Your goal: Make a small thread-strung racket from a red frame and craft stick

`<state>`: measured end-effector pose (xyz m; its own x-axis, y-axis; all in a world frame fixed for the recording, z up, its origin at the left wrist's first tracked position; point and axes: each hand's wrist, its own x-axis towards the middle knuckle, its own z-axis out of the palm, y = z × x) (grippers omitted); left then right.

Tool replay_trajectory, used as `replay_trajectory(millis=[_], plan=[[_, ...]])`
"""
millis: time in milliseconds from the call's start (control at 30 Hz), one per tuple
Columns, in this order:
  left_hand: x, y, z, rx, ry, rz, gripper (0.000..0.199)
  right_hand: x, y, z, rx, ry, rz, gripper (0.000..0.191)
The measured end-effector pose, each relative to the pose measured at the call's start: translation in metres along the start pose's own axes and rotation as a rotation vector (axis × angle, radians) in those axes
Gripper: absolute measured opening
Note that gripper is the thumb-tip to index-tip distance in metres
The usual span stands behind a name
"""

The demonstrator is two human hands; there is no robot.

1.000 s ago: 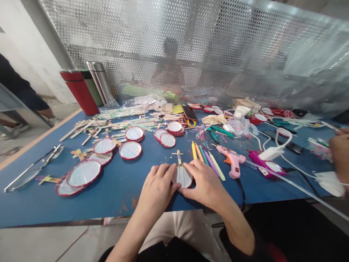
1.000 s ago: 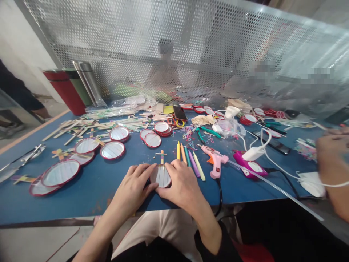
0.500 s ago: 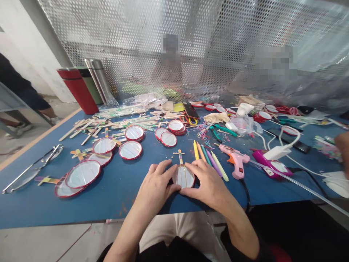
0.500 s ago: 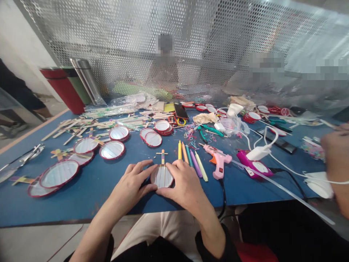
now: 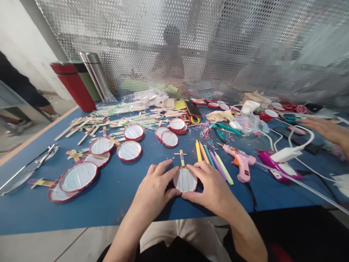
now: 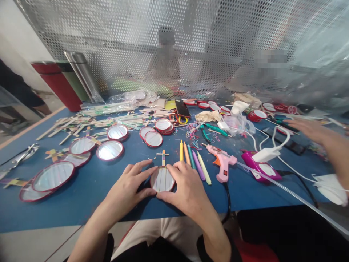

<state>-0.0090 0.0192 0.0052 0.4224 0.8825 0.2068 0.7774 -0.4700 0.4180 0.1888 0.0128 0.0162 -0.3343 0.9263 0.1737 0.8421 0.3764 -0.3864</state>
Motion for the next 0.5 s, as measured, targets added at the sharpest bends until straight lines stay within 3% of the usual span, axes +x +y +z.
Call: replay_trajectory(millis=[500], plan=[[0.0016, -0.0002, -0.0027, -0.02, -0.067, -0.005, 0.056, 0.0, -0.003, -0.0011, -0.008, -0.018, 0.017, 0.057]])
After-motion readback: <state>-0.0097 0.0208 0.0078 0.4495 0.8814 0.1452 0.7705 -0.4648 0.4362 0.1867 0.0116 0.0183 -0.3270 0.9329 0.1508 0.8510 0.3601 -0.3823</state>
